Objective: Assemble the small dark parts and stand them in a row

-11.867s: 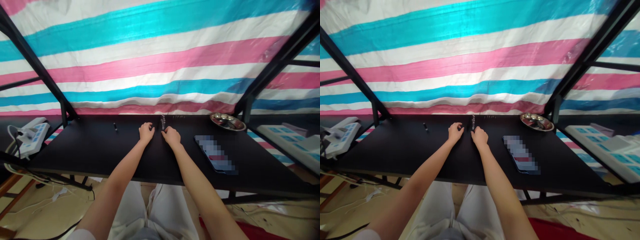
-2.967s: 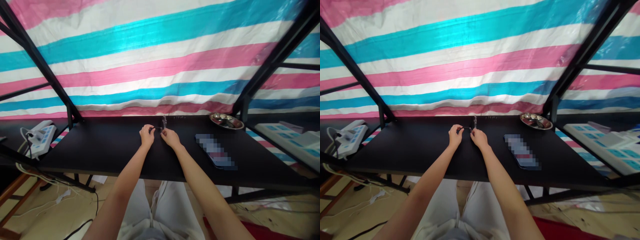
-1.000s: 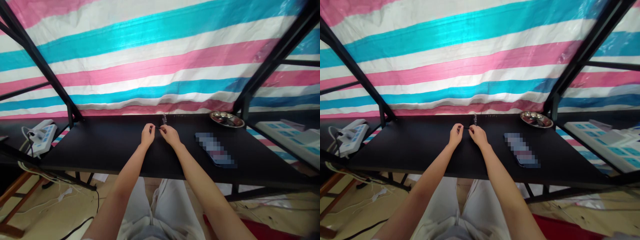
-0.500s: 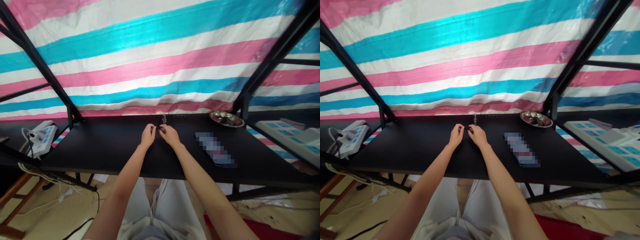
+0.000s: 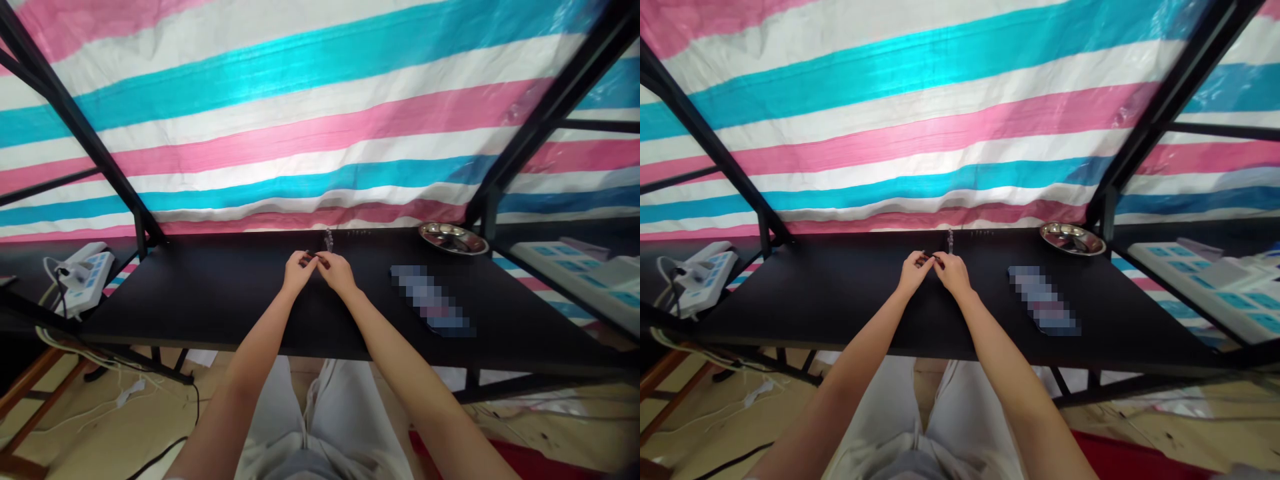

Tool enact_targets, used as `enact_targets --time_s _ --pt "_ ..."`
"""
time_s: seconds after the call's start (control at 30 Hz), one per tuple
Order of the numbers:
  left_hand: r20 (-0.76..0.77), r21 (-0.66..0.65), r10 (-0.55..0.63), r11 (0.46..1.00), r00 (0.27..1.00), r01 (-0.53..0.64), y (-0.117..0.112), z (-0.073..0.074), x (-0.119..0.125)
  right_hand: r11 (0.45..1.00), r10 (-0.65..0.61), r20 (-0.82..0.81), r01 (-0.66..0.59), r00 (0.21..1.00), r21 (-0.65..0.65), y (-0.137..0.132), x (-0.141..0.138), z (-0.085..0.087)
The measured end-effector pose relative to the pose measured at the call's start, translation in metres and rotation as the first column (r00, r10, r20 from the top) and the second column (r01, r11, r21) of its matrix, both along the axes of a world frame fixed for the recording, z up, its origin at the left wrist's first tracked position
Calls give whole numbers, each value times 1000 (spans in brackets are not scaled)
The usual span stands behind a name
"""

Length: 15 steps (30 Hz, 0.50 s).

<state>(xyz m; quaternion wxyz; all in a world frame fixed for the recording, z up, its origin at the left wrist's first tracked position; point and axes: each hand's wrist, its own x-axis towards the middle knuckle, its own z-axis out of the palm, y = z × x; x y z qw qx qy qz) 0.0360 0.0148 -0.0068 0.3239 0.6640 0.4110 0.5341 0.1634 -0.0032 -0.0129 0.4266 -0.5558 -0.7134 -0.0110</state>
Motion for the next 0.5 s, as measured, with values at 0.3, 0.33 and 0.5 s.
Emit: enact_targets --time_s 0.3,0.33,0.5 --pt "104 -96 -7 995 995 17 1 0 -3 994 112 -25 -113 993 -9 -4 -4 4" --pt "122 -125 -9 992 992 25 1 0 -2 991 134 -39 -135 990 -20 -5 -5 5" --pt "116 -202 74 978 991 -49 7 0 -10 969 222 -72 -228 972 -92 -9 -7 6"
